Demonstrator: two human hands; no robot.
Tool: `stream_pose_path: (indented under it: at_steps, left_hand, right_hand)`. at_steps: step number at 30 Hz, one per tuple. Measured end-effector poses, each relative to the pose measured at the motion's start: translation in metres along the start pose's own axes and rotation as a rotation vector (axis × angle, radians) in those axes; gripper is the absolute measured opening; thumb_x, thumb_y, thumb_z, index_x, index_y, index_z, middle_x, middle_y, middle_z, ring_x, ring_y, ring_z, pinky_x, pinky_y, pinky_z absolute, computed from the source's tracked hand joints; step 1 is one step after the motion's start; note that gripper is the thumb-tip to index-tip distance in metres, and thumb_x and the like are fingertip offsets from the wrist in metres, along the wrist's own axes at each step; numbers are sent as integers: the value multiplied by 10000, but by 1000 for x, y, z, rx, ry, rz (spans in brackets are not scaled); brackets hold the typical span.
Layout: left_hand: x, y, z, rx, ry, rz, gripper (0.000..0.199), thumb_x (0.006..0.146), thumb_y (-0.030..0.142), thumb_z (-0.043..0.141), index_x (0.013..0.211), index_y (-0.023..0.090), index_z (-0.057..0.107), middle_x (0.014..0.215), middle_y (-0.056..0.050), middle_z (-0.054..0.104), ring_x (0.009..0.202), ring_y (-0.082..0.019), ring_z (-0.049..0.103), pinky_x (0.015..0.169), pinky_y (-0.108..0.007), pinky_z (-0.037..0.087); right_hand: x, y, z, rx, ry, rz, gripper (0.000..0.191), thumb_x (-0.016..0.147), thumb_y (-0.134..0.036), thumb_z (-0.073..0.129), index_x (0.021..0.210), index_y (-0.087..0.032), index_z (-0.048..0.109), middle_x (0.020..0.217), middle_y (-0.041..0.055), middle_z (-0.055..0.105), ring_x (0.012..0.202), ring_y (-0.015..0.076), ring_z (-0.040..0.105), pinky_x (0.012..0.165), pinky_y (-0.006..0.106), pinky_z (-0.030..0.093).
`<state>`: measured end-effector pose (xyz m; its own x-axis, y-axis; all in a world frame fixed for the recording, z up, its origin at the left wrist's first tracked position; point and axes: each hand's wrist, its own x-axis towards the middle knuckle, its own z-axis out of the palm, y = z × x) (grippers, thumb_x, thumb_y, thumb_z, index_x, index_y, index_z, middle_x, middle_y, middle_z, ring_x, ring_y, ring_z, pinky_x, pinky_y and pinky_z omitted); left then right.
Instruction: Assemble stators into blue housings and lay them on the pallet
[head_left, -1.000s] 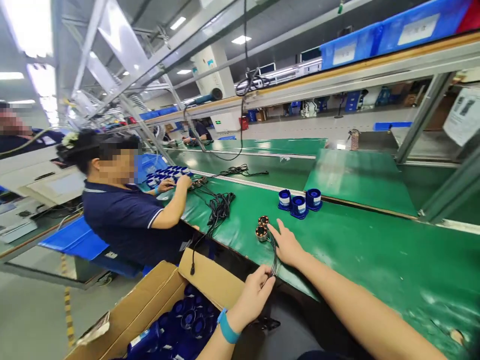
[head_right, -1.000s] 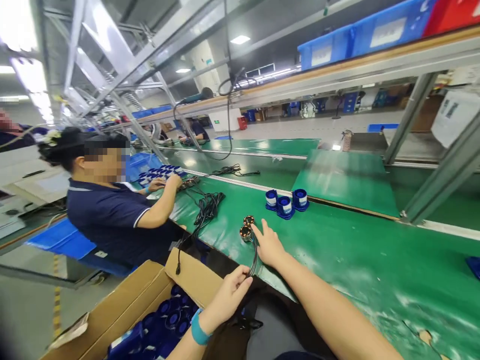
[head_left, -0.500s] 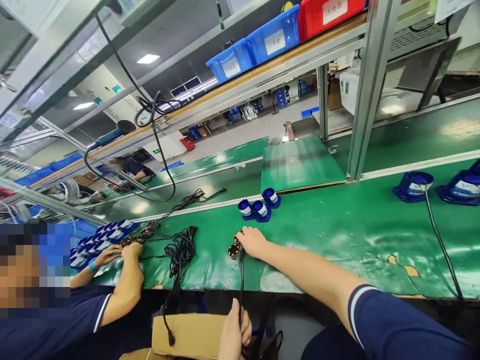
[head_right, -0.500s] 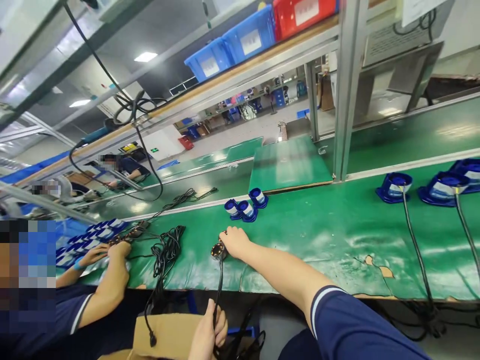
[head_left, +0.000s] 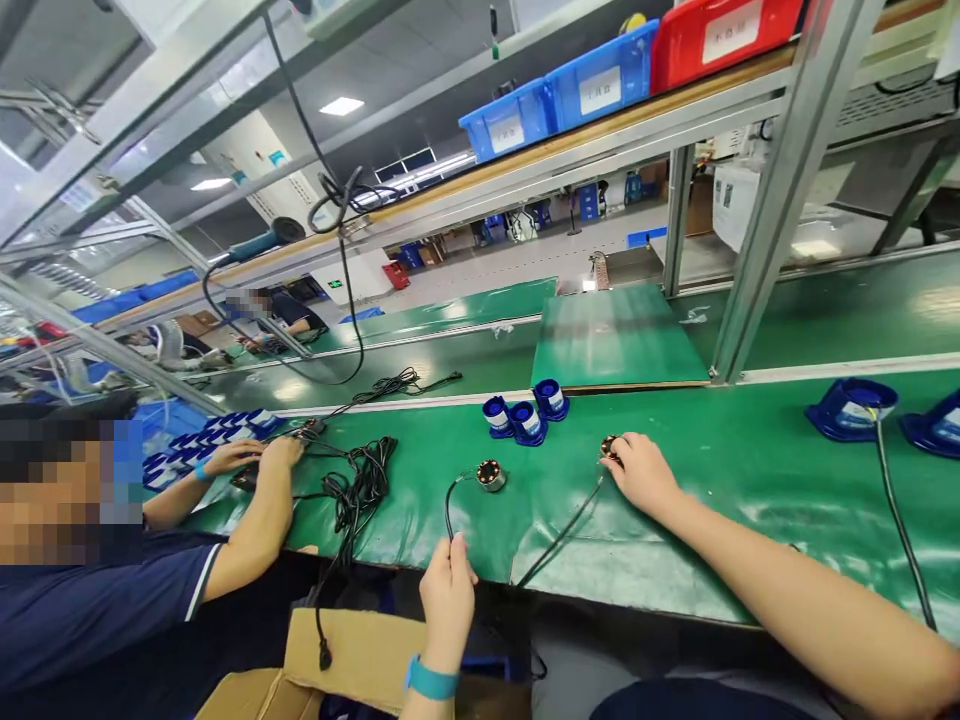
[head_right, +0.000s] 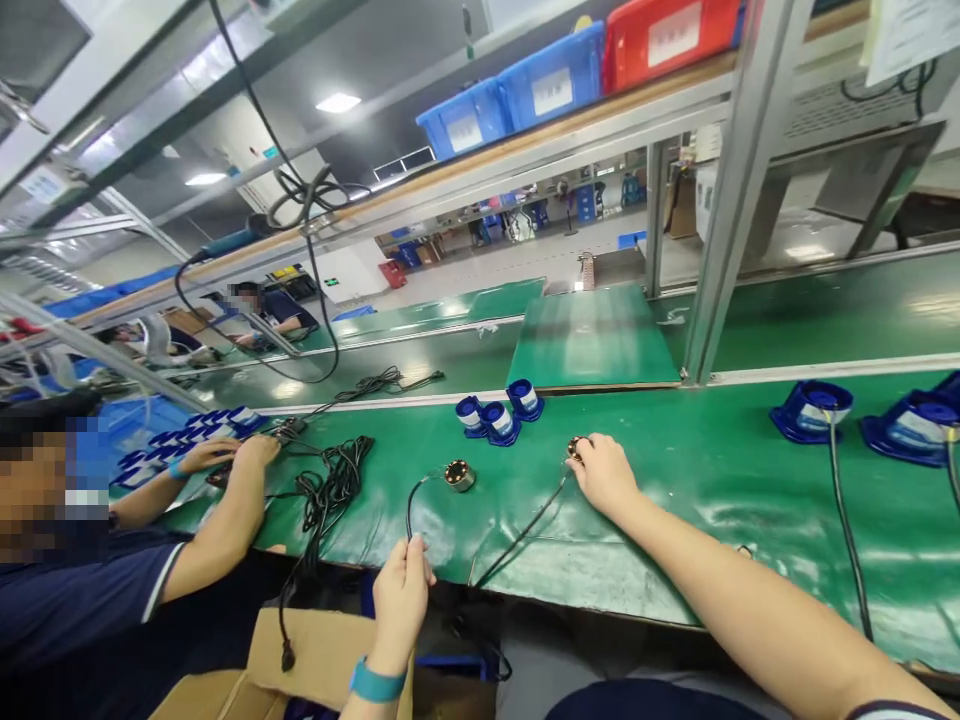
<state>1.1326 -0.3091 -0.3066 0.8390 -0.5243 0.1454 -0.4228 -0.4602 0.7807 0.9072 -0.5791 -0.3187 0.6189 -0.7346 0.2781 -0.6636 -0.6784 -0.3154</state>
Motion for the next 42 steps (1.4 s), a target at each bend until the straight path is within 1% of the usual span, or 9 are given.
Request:
stream_pose_path:
  at_steps: [6,11,17,21,26,30,32,37,42]
  left_hand:
    - [-1,-6,17,301,73,195,478,876,643,398,650,236,505,647,-34,563,645,-213,557,657,-337,437]
    - [-1,-1,42,322,289,155,716,804,723,460,1184,124,563,1044,-163,637,975,-329,632,897,-494,507]
    - [3,25,78,364,262,181,772,861,678,439,1341,73,473,1213,-241,590,1184,-405,566,1001,-597,458]
    - [8,63,100,443,358,422,634,918,581,463,1360,125,481,1395,-246,509,1335,-417,457,1091,-636,363]
    - [45,143,160,491,163,741,429,976,417,477,1344,203,538,1370,-157,580,1359,-320,456,1138,-532,344]
    - [100,198,210,735,65,745,571,951,416,542,1460,168,469,1531,-216,410,1434,-385,345,1148,-586,290]
    - [122,215,225,825,20,699,625,941,445,559,1467,123,456,1471,-253,459,1403,-409,371,1138,-604,284]
    - [132,226,237,822,-70,679,453,958,348,510,1296,53,572,1117,-237,630,1096,-367,572,965,-548,441]
    - [103,203,220,666,-201,841,347,980,288,459,1282,153,565,1256,-143,606,1184,-274,547,1017,-425,466]
  right_hand:
    - [-10,38,-10,74,45,50,133,955,-278,626,1014,-168,672,1054,111,611,967,253,571,850,341,443]
    - [4,42,-11,170,67,3,153,904,-338,715,941,-190,705,1009,99,631,979,256,571,842,336,480]
    - [17,53,-12,203,27,39,164,907,-342,712,979,-195,705,1054,95,629,963,238,618,806,324,512]
    - [19,59,-12,244,-3,33,163,918,-327,700,1013,-195,689,1086,86,618,929,212,640,789,310,519]
    - [19,62,-12,270,-3,13,234,892,-422,727,945,-199,680,1054,82,618,935,219,640,796,308,517]
    - [17,58,-18,261,-21,1,157,907,-345,714,950,-201,669,1057,76,619,949,215,644,812,305,515]
    - [16,56,-21,261,-26,-2,133,904,-321,712,951,-207,661,1057,69,619,943,213,646,809,307,517]
    - [14,54,-18,306,33,42,365,845,-270,752,1161,-185,589,1075,87,637,970,244,648,839,351,532]
    - [14,56,-6,338,117,21,687,830,-258,743,1430,-144,430,1167,159,650,1055,295,653,911,430,547]
